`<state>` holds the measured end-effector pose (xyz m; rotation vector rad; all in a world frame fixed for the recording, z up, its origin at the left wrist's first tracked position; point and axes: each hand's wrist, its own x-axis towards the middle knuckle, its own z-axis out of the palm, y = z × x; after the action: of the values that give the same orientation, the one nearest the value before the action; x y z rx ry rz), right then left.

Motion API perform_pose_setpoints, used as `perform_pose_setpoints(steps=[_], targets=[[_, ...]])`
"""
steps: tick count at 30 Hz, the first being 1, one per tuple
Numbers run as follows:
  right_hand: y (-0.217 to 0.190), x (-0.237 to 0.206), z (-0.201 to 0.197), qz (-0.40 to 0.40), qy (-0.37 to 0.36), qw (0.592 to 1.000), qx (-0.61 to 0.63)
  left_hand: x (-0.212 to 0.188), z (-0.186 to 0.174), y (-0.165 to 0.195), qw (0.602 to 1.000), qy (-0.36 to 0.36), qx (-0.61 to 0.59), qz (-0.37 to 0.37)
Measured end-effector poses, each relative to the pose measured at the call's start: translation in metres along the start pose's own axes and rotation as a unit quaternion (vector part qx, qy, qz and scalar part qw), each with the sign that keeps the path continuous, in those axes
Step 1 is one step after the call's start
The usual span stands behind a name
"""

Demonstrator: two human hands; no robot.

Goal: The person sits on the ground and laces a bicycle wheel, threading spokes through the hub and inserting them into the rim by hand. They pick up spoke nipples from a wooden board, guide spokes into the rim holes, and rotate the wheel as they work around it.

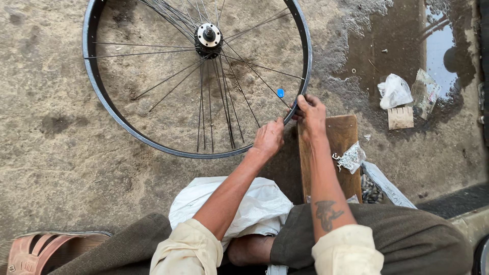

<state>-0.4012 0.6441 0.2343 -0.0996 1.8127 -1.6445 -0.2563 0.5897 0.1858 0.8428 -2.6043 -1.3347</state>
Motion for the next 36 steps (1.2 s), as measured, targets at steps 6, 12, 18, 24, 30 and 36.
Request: perform_pose_setpoints(steps=[6, 12, 18, 24, 30, 36], targets=[[-0.013, 0.022, -0.050, -0.059, 0.028, 0.937, -0.344, 0.001, 0.002, -0.007, 1.000, -0.003, -0.017, 0.018], [-0.015, 0.013, -0.093, -0.135, -0.169, 0.816, -0.537, 0.001, 0.003, -0.002, 1.000, 0.011, -0.024, 0.005], [-0.008, 0.036, -0.102, -0.097, -0.245, 0.796, -0.544, 0.000, -0.005, 0.009, 0.999, 0.032, -0.027, 0.020], [-0.009, 0.059, -0.098, -0.081, -0.264, 0.822, -0.499, 0.004, -0.007, 0.011, 1.000, -0.001, -0.027, -0.011], [-0.024, 0.079, -0.059, -0.135, -0.263, 0.855, -0.426, 0.006, -0.004, 0.009, 0.999, 0.033, -0.032, 0.023], [-0.038, 0.084, -0.042, -0.101, -0.238, 0.888, -0.381, 0.024, -0.005, 0.016, 1.000, 0.006, -0.031, -0.003]])
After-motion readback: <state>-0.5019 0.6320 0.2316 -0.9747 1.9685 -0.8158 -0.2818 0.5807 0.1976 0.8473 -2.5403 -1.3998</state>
